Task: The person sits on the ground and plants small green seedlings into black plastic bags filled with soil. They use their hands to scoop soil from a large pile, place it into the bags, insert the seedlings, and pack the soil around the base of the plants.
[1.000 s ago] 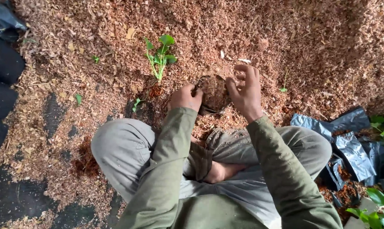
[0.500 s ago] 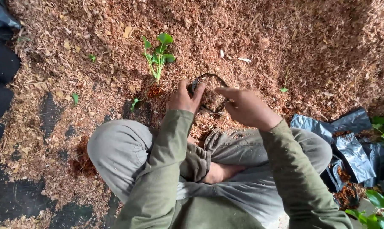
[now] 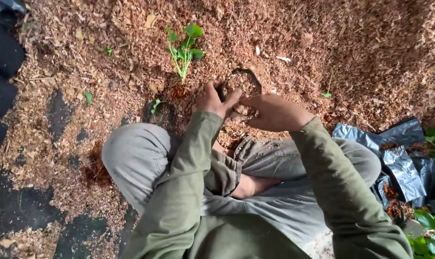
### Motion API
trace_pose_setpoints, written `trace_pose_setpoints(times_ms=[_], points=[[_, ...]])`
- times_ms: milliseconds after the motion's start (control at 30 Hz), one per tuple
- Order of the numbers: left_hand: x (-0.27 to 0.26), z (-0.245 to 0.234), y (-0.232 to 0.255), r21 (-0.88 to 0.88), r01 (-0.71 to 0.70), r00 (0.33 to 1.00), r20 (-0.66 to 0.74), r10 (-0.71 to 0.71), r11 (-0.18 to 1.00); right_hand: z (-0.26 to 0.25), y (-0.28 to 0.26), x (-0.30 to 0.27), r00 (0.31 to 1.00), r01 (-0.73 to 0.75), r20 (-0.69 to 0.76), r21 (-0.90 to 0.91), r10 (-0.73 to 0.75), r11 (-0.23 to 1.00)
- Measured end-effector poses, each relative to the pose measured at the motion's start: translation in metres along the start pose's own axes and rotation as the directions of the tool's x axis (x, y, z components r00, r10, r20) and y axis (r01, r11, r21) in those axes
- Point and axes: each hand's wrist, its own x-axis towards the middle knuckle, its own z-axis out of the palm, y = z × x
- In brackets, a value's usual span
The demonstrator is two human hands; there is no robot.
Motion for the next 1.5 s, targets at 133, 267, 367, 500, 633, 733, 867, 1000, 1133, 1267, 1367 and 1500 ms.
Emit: trace_pose_setpoints(times_ms=[133, 267, 367, 500, 633, 733, 867, 1000, 1133, 1267, 1367, 1500], points=[[0.029, 0.028, -0.025, 0.070, 0.031, 0.999, -0.022, -0.030, 0.997, 0.040, 0.019, 0.026, 0.986, -0.112, 0.116, -0.077, 0.121, 0.991], [0.035, 0.031, -0.024, 0.051, -0.015, 0.994, -0.106, 0.020, 0.999, 0.084, 0.053, 0.062, 0.984, -0.176, 0.011, -0.118, 0.179, 0.977], [0.031, 0.030, -0.032, 0.159, -0.043, 0.990, -0.124, 0.063, 0.986, 0.037, -0.009, 0.020, 0.968, -0.232, 0.118, 0.065, 0.223, 0.971], [0.034, 0.017, -0.036, 0.278, -0.051, 0.990, -0.113, 0.085, 0.959, -0.001, -0.017, -0.012, 0.968, -0.246, 0.118, 0.310, 0.220, 0.918], [0.067, 0.032, -0.050, 0.267, -0.182, 0.967, -0.124, 0.221, 0.946, -0.018, -0.025, -0.007, 0.981, -0.193, 0.031, 0.115, 0.191, 0.974], [0.095, 0.054, -0.065, 0.278, -0.210, 0.954, -0.150, 0.259, 0.937, 0.039, 0.034, 0.055, 0.986, -0.163, 0.013, -0.111, 0.165, 0.980], [0.084, 0.047, -0.064, 0.337, -0.162, 0.943, -0.223, 0.246, 0.928, 0.064, 0.069, 0.080, 0.986, -0.164, -0.036, -0.138, 0.160, 0.977], [0.064, 0.027, -0.022, 0.227, -0.126, 0.958, -0.226, 0.178, 0.966, -0.017, 0.003, 0.005, 0.986, -0.163, 0.075, 0.240, 0.149, 0.957], [0.047, -0.006, 0.033, 0.109, -0.150, 0.988, 0.046, 0.146, 0.983, -0.016, 0.006, -0.015, 0.980, -0.198, 0.002, 0.077, 0.199, 0.977], [0.097, 0.030, 0.010, 0.224, -0.319, 0.947, 0.119, 0.299, 0.921, 0.072, 0.075, 0.037, 0.955, -0.295, -0.088, -0.218, 0.282, 0.930], [0.098, 0.034, -0.006, 0.266, -0.356, 0.934, 0.089, 0.345, 0.896, 0.095, 0.105, 0.057, 0.930, -0.368, -0.111, -0.243, 0.351, 0.898], [0.084, 0.035, -0.014, 0.161, -0.332, 0.943, 0.034, 0.331, 0.929, -0.001, 0.041, 0.005, 0.948, -0.275, 0.176, 0.037, 0.265, 0.961]])
